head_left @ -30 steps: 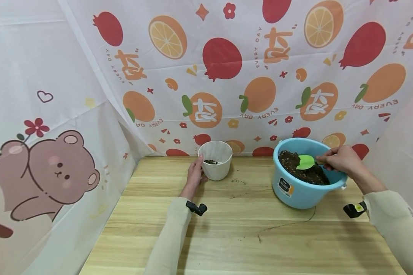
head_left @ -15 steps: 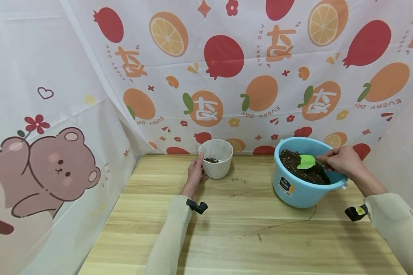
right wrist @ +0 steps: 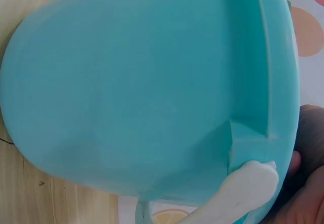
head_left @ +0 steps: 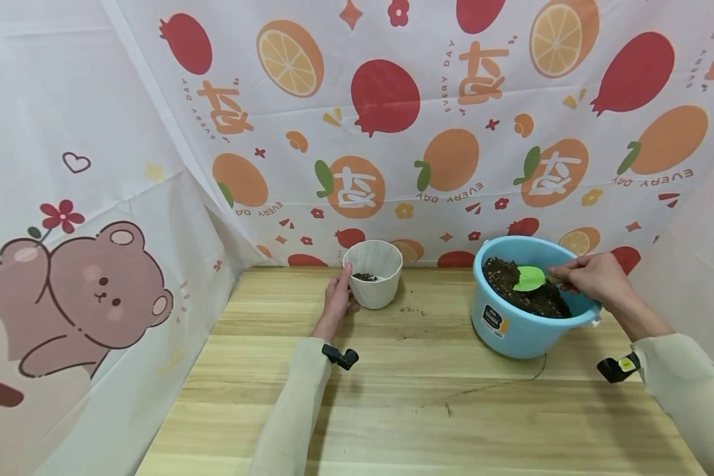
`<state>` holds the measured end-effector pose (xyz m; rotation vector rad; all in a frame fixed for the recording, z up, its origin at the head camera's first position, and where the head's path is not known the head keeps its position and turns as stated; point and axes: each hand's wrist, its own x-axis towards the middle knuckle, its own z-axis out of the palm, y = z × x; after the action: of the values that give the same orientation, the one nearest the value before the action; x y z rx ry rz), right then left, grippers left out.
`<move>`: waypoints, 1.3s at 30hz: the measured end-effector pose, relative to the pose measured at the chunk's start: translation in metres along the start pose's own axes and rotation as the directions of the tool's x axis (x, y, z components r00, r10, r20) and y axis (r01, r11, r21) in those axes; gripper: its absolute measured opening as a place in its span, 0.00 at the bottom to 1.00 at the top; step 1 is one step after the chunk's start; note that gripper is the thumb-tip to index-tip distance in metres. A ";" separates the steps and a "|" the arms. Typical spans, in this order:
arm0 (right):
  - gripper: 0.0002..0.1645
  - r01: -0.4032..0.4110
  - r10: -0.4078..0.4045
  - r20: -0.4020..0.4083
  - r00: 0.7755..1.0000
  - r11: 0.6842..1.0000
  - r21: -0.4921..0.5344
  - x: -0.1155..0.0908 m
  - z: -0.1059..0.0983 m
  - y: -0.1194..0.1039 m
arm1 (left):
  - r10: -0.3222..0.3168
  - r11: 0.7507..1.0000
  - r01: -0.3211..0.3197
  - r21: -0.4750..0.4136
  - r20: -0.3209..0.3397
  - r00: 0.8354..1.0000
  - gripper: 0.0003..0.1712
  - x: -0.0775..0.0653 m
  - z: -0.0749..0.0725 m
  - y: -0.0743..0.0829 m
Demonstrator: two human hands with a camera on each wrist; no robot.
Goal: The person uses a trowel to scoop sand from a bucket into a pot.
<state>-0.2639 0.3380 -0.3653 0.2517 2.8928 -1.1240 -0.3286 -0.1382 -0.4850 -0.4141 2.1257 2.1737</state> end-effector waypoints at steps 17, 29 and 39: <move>0.34 -0.005 0.002 0.086 0.996 1.000 0.029 -0.005 0.001 -0.012 | -0.001 1.000 0.001 0.002 0.003 1.000 0.50 -0.002 -0.002 0.000; 0.35 -0.029 0.023 0.127 0.992 0.999 0.045 -0.007 -0.003 -0.006 | 0.001 1.000 -0.001 0.003 0.004 1.000 0.47 -0.001 -0.002 -0.002; 0.36 -0.023 0.015 0.126 0.992 0.998 0.061 -0.009 -0.008 -0.008 | 0.008 1.000 -0.008 -0.007 0.008 1.000 0.49 0.000 -0.003 -0.002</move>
<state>-0.2564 0.3358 -0.3533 0.2015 2.7435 -1.1836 -0.3275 -0.1408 -0.4870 -0.3977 2.1205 2.1839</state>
